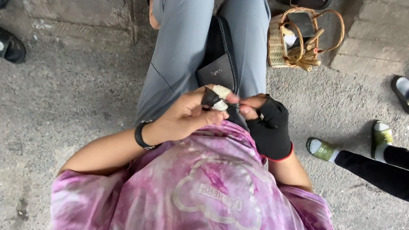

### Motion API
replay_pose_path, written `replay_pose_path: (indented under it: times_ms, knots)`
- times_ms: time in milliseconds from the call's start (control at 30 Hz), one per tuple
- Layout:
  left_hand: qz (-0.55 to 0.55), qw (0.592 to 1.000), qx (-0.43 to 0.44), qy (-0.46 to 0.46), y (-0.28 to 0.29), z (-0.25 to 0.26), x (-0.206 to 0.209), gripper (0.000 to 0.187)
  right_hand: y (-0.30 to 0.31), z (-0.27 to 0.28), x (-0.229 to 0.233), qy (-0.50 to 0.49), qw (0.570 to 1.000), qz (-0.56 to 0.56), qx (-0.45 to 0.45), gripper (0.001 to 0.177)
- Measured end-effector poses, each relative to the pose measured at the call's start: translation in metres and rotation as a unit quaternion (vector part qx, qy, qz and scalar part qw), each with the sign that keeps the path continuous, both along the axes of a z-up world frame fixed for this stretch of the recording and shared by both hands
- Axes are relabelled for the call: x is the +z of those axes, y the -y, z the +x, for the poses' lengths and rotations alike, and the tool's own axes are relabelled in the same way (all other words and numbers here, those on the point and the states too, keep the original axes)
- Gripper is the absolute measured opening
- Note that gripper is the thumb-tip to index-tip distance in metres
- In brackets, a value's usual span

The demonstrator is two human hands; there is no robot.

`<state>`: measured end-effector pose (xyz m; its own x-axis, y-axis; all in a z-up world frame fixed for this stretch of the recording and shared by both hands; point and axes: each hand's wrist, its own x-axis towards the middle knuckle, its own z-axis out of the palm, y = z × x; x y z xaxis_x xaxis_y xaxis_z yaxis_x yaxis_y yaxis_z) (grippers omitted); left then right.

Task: Hand-sewing the sole of a shoe using an awl and thread to repair it while sorting through a basket of footwear.

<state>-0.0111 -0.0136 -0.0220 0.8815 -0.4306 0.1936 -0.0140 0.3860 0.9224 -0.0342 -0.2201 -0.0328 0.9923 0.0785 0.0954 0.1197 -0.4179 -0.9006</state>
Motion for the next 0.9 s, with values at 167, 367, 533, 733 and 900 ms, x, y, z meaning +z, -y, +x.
replay_pose_path:
  times_ms: [167,367,533,733,900]
  knots:
    - [-0.243,0.937,-0.088,-0.236,-0.037,0.011,0.027,0.019,0.002,0.004,-0.013,-0.026,0.999,-0.021,0.000,0.011]
    - [0.012,0.967,0.247,0.063,-0.103,0.025,0.024,0.030,0.022,-0.007,-0.045,0.175,0.940,-0.269,0.114,0.016]
    - [0.205,0.972,0.116,0.019,-0.026,0.007,-0.057,0.014,0.016,-0.012,-0.056,0.163,0.911,-0.366,0.099,0.021]
    - [0.292,0.954,0.063,-0.014,0.015,0.002,-0.124,0.037,0.019,-0.010,-0.063,0.163,0.929,-0.322,0.078,0.020]
    - [0.368,0.929,-0.022,0.016,0.016,-0.003,-0.108,0.058,0.026,-0.013,-0.072,0.185,0.932,-0.302,0.074,0.023]
